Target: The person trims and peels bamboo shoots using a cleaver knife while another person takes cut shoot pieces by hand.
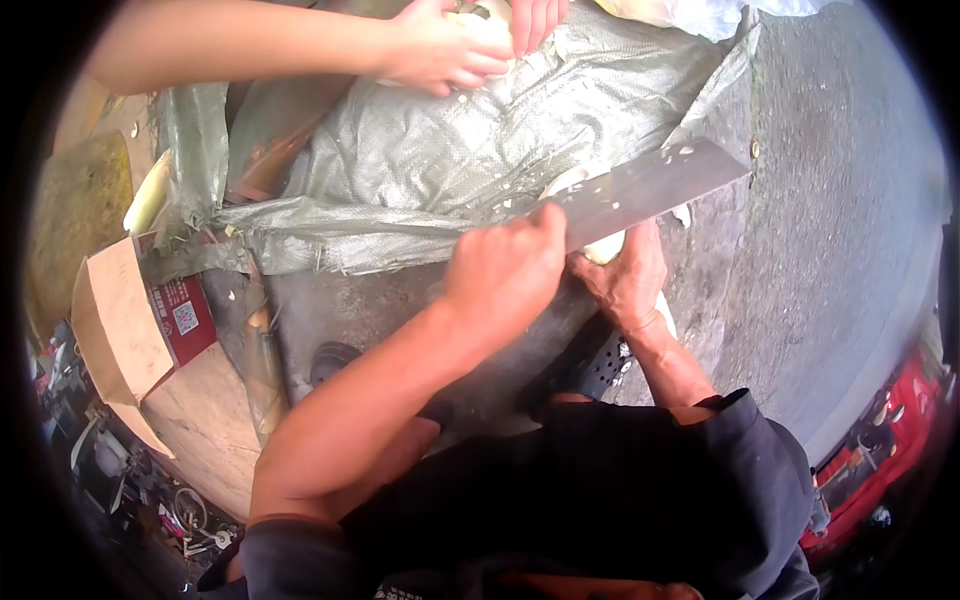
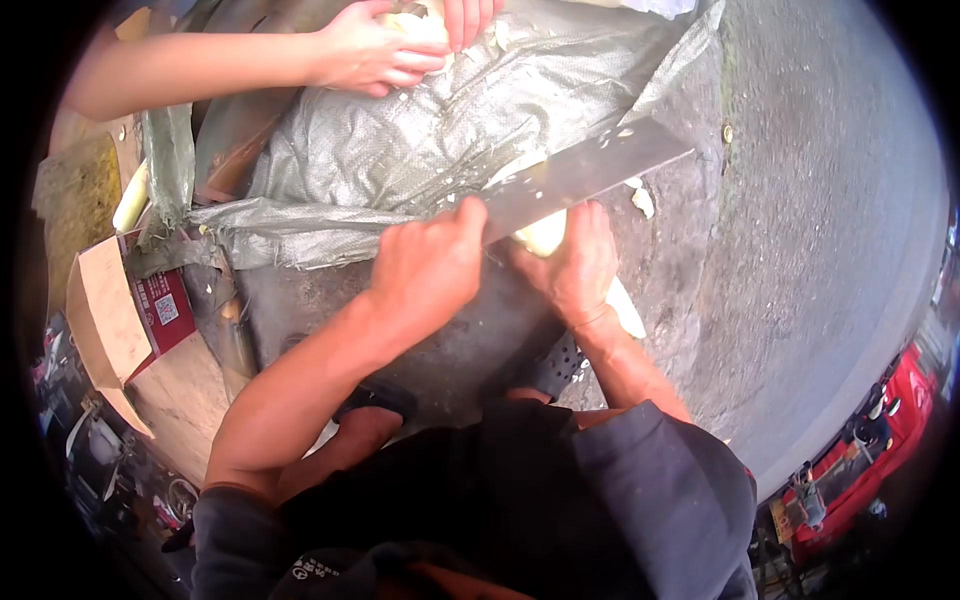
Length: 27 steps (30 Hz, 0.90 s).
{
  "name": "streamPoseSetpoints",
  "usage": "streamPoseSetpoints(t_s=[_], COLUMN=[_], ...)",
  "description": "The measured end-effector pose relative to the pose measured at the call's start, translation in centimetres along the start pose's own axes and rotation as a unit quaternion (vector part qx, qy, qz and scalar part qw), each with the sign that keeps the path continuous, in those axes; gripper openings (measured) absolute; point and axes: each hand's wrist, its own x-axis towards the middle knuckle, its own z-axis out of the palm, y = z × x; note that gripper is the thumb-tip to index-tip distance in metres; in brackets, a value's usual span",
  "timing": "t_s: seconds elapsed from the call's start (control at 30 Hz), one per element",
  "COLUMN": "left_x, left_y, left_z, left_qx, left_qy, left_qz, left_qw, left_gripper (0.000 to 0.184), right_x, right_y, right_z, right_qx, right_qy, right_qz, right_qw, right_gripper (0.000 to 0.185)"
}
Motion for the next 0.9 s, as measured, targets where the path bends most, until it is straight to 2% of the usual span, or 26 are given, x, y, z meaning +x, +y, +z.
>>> streamPoseSetpoints(t_s=[0.03,0.17,0.3,0.53,0.63,0.67,0.77,0.9], left_x=[0.7,-0.6,-3.3,0.5,-1.5,-2.1,-1.3,2.9], left_y=[0.2,-0.9,-1.3,-0.4,-1.2,-1.2,-1.6,-1.3], left_z=[0.0,-3.2,-5.3,-2.4,-5.0,-5.5,-3.7,-1.6], left_qx=[-0.003,-0.019,0.046,-0.028,0.003,0.020,-0.051,-0.050], left_qy=[0.011,-0.079,-0.128,-0.081,-0.147,-0.172,-0.129,-0.091], left_qz=[0.007,-0.006,-0.029,-0.034,-0.041,-0.070,-0.074,-0.042], left_qw=[1.000,0.997,0.990,0.996,0.988,0.982,0.988,0.994], left_gripper=[0.011,0.011,0.011,0.016,0.016,0.018,0.015,0.014], right_x=[0.1,-0.4,-1.4,-2.2,-2.3,-2.6,-2.3,-2.2], right_y=[-0.2,-0.2,-0.1,-0.2,-0.5,-0.5,-0.2,0.2], right_z=[-0.1,0.3,0.7,1.0,1.2,1.2,1.5,1.7], right_qx=[-0.009,-0.057,-0.084,-0.078,-0.088,-0.089,-0.094,-0.097], right_qy=[-0.004,-0.005,-0.009,0.020,0.034,0.034,0.041,0.051], right_qz=[-0.001,-0.021,-0.027,-0.023,-0.029,-0.027,-0.038,-0.042], right_qw=[1.000,0.998,0.996,0.996,0.995,0.995,0.994,0.993], right_gripper=[0.076,0.081,0.087,0.090,0.090,0.090,0.089,0.088])
